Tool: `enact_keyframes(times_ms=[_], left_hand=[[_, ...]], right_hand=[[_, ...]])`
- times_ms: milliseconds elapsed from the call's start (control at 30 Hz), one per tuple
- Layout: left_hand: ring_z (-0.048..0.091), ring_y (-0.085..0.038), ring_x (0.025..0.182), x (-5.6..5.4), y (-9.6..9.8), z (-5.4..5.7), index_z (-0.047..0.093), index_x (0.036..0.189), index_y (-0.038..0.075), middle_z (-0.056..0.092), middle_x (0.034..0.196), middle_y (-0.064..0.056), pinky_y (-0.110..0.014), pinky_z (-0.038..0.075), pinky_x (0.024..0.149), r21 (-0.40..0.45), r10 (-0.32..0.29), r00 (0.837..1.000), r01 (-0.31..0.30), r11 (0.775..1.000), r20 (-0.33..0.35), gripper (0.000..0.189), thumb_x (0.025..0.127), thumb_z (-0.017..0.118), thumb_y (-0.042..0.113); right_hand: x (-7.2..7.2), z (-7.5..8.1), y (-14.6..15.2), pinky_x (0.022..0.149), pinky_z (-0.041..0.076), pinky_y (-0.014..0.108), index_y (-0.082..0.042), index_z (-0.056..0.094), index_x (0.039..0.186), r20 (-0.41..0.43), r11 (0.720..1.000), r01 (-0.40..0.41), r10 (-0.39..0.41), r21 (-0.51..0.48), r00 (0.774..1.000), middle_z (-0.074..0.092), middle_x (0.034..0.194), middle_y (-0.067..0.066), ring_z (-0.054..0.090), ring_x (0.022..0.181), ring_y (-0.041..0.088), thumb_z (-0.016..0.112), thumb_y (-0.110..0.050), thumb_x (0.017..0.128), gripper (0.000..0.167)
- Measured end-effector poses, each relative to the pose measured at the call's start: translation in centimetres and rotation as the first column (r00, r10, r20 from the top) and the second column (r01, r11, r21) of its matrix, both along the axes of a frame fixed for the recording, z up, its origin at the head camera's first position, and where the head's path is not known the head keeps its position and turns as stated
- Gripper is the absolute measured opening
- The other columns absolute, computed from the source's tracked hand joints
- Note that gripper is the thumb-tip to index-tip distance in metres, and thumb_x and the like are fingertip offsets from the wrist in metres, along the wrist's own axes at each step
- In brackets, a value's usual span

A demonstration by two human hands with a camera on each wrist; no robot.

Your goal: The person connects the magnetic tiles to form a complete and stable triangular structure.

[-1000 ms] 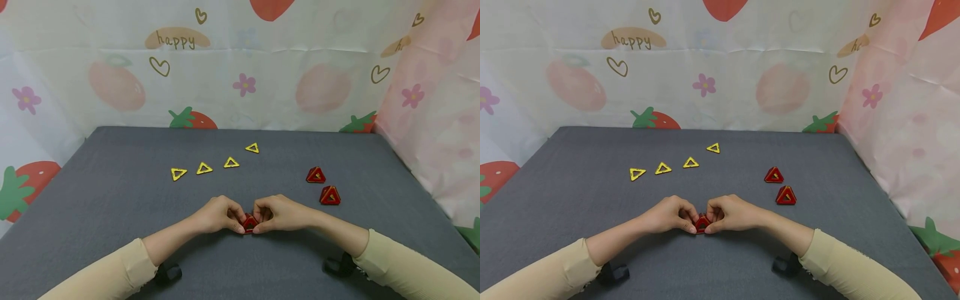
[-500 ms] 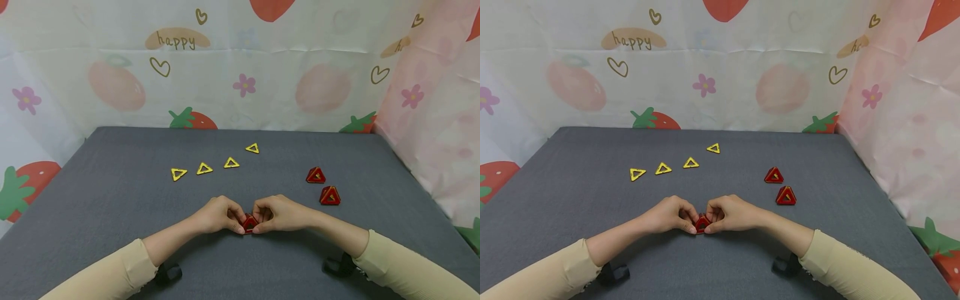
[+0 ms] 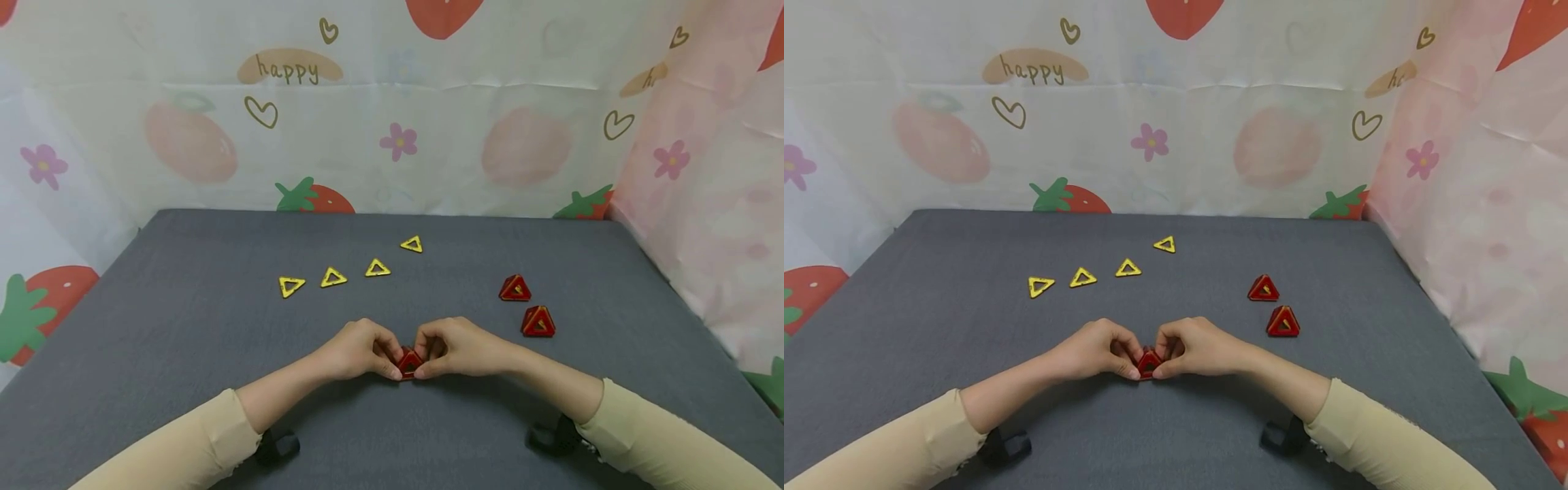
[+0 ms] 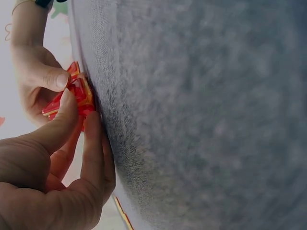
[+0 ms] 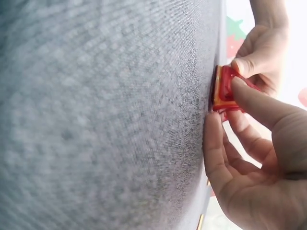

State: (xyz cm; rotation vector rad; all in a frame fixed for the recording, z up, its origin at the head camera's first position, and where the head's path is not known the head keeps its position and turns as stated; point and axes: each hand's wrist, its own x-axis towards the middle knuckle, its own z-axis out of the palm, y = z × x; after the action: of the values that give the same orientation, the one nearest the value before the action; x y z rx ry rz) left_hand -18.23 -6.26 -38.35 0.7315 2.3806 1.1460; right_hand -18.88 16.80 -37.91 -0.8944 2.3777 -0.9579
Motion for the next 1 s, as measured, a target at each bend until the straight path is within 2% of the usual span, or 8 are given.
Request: enact_keyframes(times_ms=[267, 433, 600, 767, 900, 1000], left_hand=[[0.066, -0.006, 0.074, -1.1, 0.9, 0.1, 0.075, 0.092, 0.005, 0.077, 0.089, -0.008, -0.018, 0.050, 0.065, 0.008, 0.061, 0.997, -0.060, 0.998, -0.047, 0.016, 0.081, 0.081, 0.014], [0.068, -0.010, 0.080, -2.4, 2.4, 0.5, 0.077, 0.096, 0.009, 0.078, 0.094, -0.006, -0.020, 0.052, 0.068, -0.002, 0.154, 0.984, -0.155, 0.988, -0.090, 0.016, 0.082, 0.080, 0.016], [0.070, -0.015, 0.087, -4.2, 4.5, 0.5, 0.078, 0.098, 0.010, 0.078, 0.098, -0.006, -0.024, 0.054, 0.071, 0.004, 0.246, 0.962, -0.247, 0.969, -0.121, 0.017, 0.083, 0.079, 0.018], [0.071, -0.020, 0.088, -6.0, 6.6, 0.4, 0.077, 0.100, 0.007, 0.077, 0.100, -0.010, -0.024, 0.054, 0.069, 0.051, 0.297, 0.948, -0.293, 0.955, -0.116, 0.019, 0.084, 0.078, 0.017], [0.070, -0.022, 0.090, -7.1, 8.5, 0.6, 0.077, 0.102, 0.007, 0.077, 0.102, -0.010, -0.022, 0.052, 0.066, 0.066, 0.340, 0.935, -0.335, 0.940, -0.099, 0.019, 0.085, 0.078, 0.016], [0.069, -0.023, 0.094, -7.7, 9.7, 0.7, 0.077, 0.103, 0.007, 0.077, 0.103, -0.010, -0.024, 0.052, 0.068, 0.058, 0.368, 0.925, -0.364, 0.929, -0.095, 0.020, 0.086, 0.077, 0.016]], right_hand=[[-0.7, 0.3, 0.4, 0.065, 0.052, 0.022, -0.016, 0.067, 0.088, -0.025, 0.995, 0.102, -0.103, -0.010, 0.994, 0.074, 0.082, -0.004, 0.068, 0.072, 0.006, 0.079, -0.027, 0.084, 0.017], [-1.7, 0.5, 1.2, 0.067, 0.053, 0.024, -0.013, 0.067, 0.092, -0.089, 0.979, 0.201, -0.202, -0.022, 0.975, 0.075, 0.086, 0.000, 0.068, 0.074, 0.006, 0.078, -0.024, 0.085, 0.017], [-2.6, 0.8, 2.0, 0.070, 0.054, 0.027, -0.010, 0.068, 0.097, -0.157, 0.937, 0.347, -0.348, -0.029, 0.924, 0.075, 0.094, 0.006, 0.069, 0.080, 0.010, 0.077, -0.020, 0.086, 0.017], [-3.5, 1.1, 2.8, 0.076, 0.057, 0.033, -0.005, 0.066, 0.105, -0.180, 0.872, 0.489, -0.485, -0.024, 0.856, 0.073, 0.106, 0.015, 0.071, 0.093, 0.024, 0.074, -0.016, 0.089, 0.021], [-3.8, 1.4, 3.5, 0.083, 0.057, 0.039, -0.004, 0.065, 0.112, -0.194, 0.822, 0.569, -0.561, -0.013, 0.805, 0.072, 0.113, 0.018, 0.069, 0.103, 0.030, 0.071, -0.015, 0.092, 0.024], [-4.0, 1.7, 4.0, 0.084, 0.056, 0.041, -0.003, 0.065, 0.113, -0.202, 0.801, 0.599, -0.588, -0.009, 0.783, 0.071, 0.115, 0.020, 0.068, 0.105, 0.033, 0.068, -0.015, 0.093, 0.024]])
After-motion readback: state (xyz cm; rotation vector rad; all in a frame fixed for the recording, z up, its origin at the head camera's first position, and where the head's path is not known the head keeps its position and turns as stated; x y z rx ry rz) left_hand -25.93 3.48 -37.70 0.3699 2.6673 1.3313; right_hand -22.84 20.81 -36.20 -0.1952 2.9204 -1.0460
